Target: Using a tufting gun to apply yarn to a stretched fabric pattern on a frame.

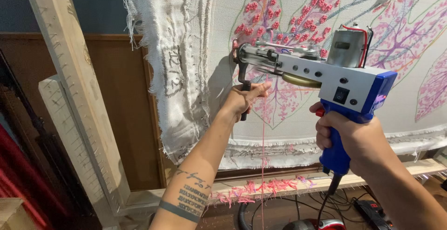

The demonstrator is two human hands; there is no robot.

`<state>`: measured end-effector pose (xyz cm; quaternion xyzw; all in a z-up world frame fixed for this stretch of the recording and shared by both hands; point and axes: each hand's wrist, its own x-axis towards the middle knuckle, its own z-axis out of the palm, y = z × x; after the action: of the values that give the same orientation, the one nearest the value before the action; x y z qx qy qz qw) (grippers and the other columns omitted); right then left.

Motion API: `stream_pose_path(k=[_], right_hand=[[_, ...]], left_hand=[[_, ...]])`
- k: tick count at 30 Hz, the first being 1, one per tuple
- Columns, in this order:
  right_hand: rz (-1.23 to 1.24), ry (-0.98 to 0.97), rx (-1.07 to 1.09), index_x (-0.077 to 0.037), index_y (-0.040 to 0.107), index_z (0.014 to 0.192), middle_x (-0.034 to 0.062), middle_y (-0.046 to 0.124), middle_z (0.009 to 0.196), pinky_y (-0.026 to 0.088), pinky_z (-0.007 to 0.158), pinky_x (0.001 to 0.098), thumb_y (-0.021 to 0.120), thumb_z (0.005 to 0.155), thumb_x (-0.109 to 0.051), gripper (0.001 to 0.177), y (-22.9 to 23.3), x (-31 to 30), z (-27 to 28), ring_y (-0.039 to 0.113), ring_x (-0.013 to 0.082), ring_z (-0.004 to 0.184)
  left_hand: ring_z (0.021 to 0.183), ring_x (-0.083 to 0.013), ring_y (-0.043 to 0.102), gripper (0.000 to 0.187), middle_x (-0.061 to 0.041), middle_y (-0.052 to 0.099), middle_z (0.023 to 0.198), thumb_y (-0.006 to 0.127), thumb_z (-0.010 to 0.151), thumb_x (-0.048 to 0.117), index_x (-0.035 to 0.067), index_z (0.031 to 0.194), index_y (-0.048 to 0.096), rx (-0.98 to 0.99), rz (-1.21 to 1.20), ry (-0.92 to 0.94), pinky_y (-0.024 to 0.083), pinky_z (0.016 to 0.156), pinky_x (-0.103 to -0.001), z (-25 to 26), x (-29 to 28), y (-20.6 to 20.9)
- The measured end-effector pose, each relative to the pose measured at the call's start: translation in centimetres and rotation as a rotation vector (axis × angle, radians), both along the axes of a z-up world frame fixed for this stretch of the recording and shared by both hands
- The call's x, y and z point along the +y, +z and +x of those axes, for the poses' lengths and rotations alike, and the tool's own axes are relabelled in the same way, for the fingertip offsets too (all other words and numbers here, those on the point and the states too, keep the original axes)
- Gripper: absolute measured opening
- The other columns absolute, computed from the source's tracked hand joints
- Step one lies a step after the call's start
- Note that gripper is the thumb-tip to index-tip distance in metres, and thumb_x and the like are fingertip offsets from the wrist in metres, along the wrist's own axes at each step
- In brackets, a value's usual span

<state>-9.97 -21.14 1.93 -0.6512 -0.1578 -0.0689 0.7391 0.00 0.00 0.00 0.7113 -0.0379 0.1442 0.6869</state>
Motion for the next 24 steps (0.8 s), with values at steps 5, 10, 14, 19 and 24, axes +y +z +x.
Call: stream_pose_path(k=[5,10,14,19,24], right_hand=[[-0.001,0.021,-0.055,0.004,0.054,0.093,0.0104,0.041,0.056,0.029,0.040,0.0286,0.047,0.072,0.006,0.022,0.4,0.0,0.4,0.037,0.0184,0.042],[-0.018,0.022,-0.077,0.005,0.054,0.093,0.0107,0.042,0.057,0.029,0.040,0.0285,0.046,0.072,0.007,0.023,0.7,0.0,0.4,0.038,0.0187,0.042],[0.003,0.049,-0.088,0.004,0.055,0.094,0.0106,0.042,0.057,0.029,0.040,0.0286,0.046,0.072,0.007,0.024,0.8,-0.6,1.0,0.037,0.0185,0.042],[-0.038,0.002,-0.091,0.006,0.057,0.099,0.0123,0.043,0.057,0.027,0.039,0.0280,0.045,0.068,0.009,0.034,0.7,-2.5,0.6,0.036,0.0185,0.042],[-0.037,0.026,-0.091,0.006,0.057,0.104,0.0116,0.039,0.059,0.027,0.042,0.0297,0.043,0.073,0.008,0.035,0.3,-5.6,-0.1,0.037,0.0206,0.045]], left_hand=[[0.034,-0.0022,0.031,0.028,-0.004,0.071,0.080,0.069,0.069,0.034,0.013,0.088,0.071,-0.014,-0.075,-0.020,0.026,0.034,-0.018,2.5,0.4,-0.8],[0.035,-0.0041,0.033,0.032,-0.002,0.070,0.081,0.069,0.068,0.038,0.014,0.090,0.072,-0.028,-0.040,-0.020,0.028,0.033,-0.019,1.2,0.3,0.1],[0.036,-0.0015,0.031,0.023,-0.002,0.071,0.082,0.066,0.077,0.030,0.015,0.093,0.072,-0.058,-0.066,-0.082,0.027,0.035,-0.016,1.1,0.4,0.6],[0.037,-0.0054,0.046,0.061,-0.011,0.070,0.097,0.067,0.059,0.043,0.010,0.110,0.065,0.007,0.021,-0.307,0.038,0.033,-0.017,-0.7,0.2,1.4],[0.046,-0.0047,0.040,0.051,-0.016,0.063,0.107,0.059,0.076,0.019,0.003,0.124,0.053,0.004,-0.130,-0.718,0.038,0.043,-0.018,-1.3,-0.2,0.8]])
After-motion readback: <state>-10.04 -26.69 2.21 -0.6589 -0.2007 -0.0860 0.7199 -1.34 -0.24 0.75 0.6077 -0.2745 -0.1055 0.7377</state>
